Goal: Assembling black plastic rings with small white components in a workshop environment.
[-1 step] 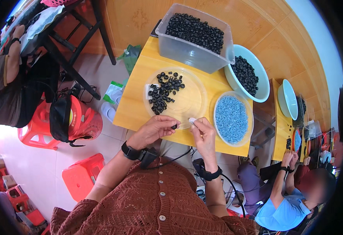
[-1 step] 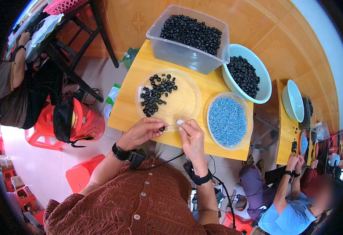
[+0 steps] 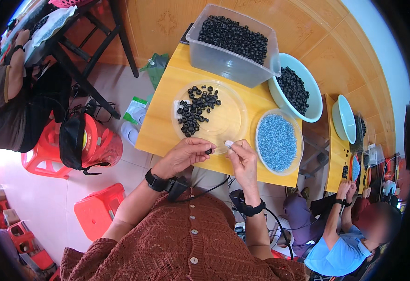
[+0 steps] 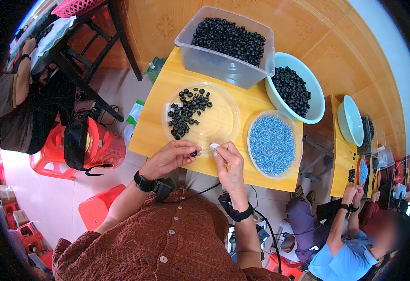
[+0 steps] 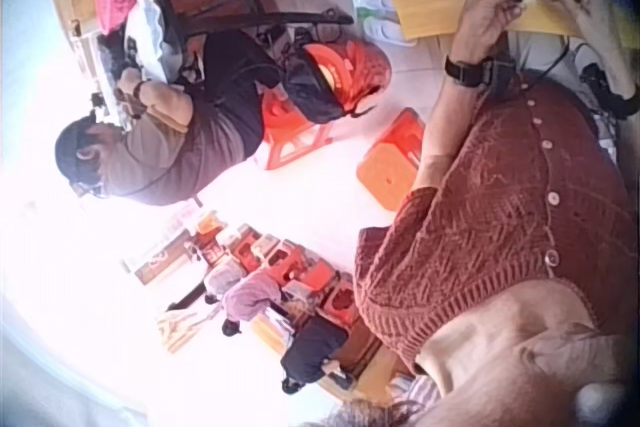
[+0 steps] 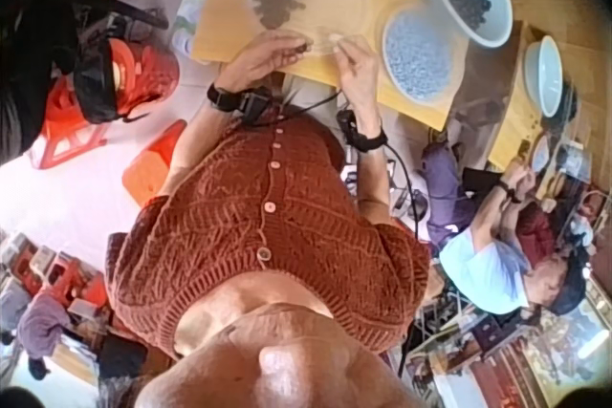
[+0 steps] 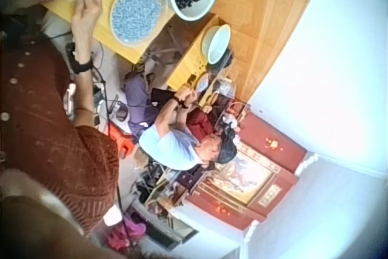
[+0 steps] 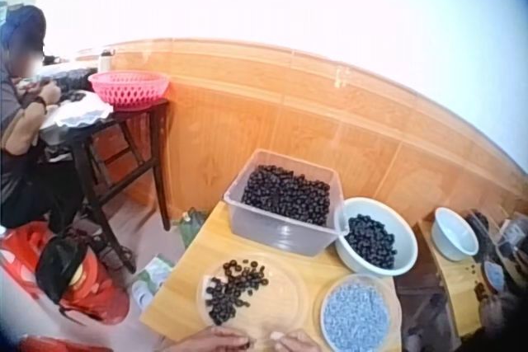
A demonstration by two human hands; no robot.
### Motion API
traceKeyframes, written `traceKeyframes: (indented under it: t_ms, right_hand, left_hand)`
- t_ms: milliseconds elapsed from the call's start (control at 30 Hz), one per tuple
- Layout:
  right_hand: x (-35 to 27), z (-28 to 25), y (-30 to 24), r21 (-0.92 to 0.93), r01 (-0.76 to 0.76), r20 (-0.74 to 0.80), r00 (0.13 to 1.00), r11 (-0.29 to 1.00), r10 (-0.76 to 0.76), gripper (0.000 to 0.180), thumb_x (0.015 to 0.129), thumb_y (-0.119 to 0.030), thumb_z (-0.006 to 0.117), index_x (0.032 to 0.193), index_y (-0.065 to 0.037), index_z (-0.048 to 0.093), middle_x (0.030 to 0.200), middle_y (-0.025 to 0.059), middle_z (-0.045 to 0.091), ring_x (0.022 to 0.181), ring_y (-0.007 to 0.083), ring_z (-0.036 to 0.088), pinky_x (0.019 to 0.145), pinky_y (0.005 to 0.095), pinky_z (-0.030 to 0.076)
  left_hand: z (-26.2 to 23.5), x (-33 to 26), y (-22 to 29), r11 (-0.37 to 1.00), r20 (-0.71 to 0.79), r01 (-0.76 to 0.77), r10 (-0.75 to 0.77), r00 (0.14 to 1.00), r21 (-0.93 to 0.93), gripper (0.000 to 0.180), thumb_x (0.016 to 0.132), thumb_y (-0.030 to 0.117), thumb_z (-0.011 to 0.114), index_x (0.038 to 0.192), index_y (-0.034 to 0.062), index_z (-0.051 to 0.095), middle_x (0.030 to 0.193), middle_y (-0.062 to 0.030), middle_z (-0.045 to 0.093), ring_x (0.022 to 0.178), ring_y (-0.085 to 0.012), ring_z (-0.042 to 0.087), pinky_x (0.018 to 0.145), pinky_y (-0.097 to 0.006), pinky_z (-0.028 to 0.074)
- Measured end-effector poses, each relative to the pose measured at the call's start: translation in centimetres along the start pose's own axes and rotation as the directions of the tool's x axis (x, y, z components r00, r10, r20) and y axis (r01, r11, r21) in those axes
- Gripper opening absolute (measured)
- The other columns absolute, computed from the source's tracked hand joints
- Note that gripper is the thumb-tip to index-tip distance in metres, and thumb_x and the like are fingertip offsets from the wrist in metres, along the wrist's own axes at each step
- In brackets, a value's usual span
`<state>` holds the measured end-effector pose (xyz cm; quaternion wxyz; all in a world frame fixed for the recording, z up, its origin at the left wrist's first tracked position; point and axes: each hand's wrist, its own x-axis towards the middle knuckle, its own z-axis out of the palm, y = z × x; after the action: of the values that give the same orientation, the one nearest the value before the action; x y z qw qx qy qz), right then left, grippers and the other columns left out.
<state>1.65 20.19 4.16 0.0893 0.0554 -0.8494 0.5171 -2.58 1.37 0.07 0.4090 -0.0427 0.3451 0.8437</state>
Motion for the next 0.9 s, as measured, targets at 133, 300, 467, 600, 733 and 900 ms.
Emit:
traceKeyframes:
  t_ms: [133, 300, 467, 600, 733, 900]
  right_hand:
    - [0.0, 0.7, -0.3, 0.261, -0.071, 0.008, 0.997, 0.963, 0.072, 0.022, 0.079, 0.007, 0.052, 0.098, 0.005, 0.061, 0.073, 0.0041, 0.049, 0.072, 0.011, 0.053, 0.061, 0.0233, 0.045]
    - [0.0, 0.7, -0.7, 0.215, -0.079, 0.037, 0.997, 0.973, 0.073, 0.024, 0.078, 0.008, 0.052, 0.1, 0.005, 0.061, 0.082, 0.0042, 0.051, 0.073, 0.0103, 0.053, 0.07, 0.0228, 0.05]
    - [0.2, 1.3, -1.8, 0.063, -0.005, 0.033, 0.999, 0.998, 0.003, 0.032, 0.072, 0.011, 0.054, 0.103, 0.003, 0.059, 0.071, 0.0085, 0.054, 0.064, 0.0141, 0.056, 0.06, 0.0239, 0.046]
    - [0.3, 1.2, -2.1, -0.083, 0.029, 0.11, 0.994, 0.996, -0.02, 0.037, 0.069, 0.01, 0.055, 0.106, 0.001, 0.057, 0.073, 0.0135, 0.056, 0.064, 0.0216, 0.058, 0.059, 0.029, 0.047]
    - [0.6, 0.7, -3.4, -0.179, 0.056, 0.214, 0.977, 0.982, -0.017, 0.037, 0.069, 0.009, 0.056, 0.105, 0.0, 0.056, 0.075, 0.0148, 0.058, 0.066, 0.0261, 0.059, 0.06, 0.0323, 0.048]
    - [1.0, 0.4, -3.4, -0.154, -0.067, 0.294, 0.95, 0.986, 0.11, 0.029, 0.07, 0.006, 0.06, 0.099, 0.0, 0.056, 0.073, 0.0131, 0.06, 0.063, 0.0254, 0.06, 0.059, 0.0321, 0.047]
  left_hand:
    - [0.1, 0.1, -0.4, 0.999, 0.015, -0.05, 0.05, 0.999, -0.018, 0.02, 0.084, 0.011, 0.059, 0.101, -0.0001, 0.061, 0.088, -0.0038, 0.063, 0.075, -0.0091, 0.061, 0.07, -0.02, 0.051]
    - [0.8, -0.4, -0.3, 0.996, 0.007, -0.085, 0.085, 0.996, -0.02, 0.02, 0.084, 0.009, 0.059, 0.102, 0.0003, 0.06, 0.091, -0.0047, 0.062, 0.077, -0.0105, 0.061, 0.073, -0.021, 0.051]
    - [0.9, -0.3, -0.6, 0.989, 0.016, -0.147, 0.147, 0.989, 0.004, 0.019, 0.083, 0.005, 0.059, 0.101, 0.0002, 0.06, 0.092, -0.006, 0.062, 0.081, -0.013, 0.062, 0.075, -0.023, 0.052]
    - [0.8, -0.3, -0.7, 0.96, 0.021, -0.232, 0.232, 0.972, 0.159, 0.02, 0.08, 0.002, 0.061, 0.099, -0.0012, 0.06, 0.092, -0.007, 0.063, 0.084, -0.0136, 0.061, 0.076, -0.024, 0.051]
    - [1.0, -0.5, -0.5, 0.88, 0.123, -0.345, 0.322, 0.939, 0.326, 0.019, 0.078, 0.0, 0.062, 0.097, -0.0023, 0.062, 0.091, -0.0072, 0.064, 0.084, -0.0112, 0.06, 0.077, -0.024, 0.049]
    - [0.7, -0.7, -0.3, 0.879, 0.133, -0.333, 0.306, 0.943, 0.341, 0.018, 0.078, 0.001, 0.062, 0.096, -0.0016, 0.063, 0.092, -0.0069, 0.064, 0.083, -0.0106, 0.06, 0.077, -0.024, 0.049]
